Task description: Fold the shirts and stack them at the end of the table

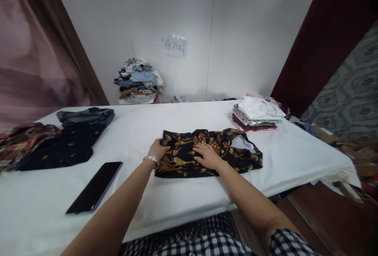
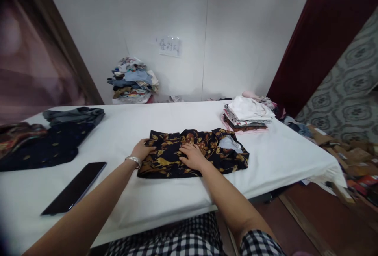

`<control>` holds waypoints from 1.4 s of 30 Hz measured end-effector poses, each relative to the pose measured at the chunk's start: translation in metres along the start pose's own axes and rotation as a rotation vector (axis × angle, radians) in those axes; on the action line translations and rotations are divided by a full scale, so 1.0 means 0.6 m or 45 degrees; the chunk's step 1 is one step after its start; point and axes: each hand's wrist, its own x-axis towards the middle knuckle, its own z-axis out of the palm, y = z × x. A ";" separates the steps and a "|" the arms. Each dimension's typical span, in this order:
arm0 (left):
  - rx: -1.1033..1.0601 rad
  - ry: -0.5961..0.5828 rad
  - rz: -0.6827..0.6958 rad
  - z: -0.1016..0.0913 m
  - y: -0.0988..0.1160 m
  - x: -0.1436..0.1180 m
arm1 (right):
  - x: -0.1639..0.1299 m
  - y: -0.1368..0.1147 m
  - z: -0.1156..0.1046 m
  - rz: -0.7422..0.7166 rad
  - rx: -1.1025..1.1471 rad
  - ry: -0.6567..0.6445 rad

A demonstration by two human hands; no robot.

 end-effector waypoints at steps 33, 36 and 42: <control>0.042 0.041 -0.067 -0.051 -0.157 0.035 | 0.107 -0.062 0.065 0.287 -0.063 -0.069; 0.049 0.055 -0.052 -0.053 -0.155 0.031 | 0.103 -0.063 0.071 0.291 -0.116 -0.108; -0.008 0.072 -0.095 -0.056 -0.145 0.019 | 0.104 -0.073 0.042 0.364 0.096 -0.106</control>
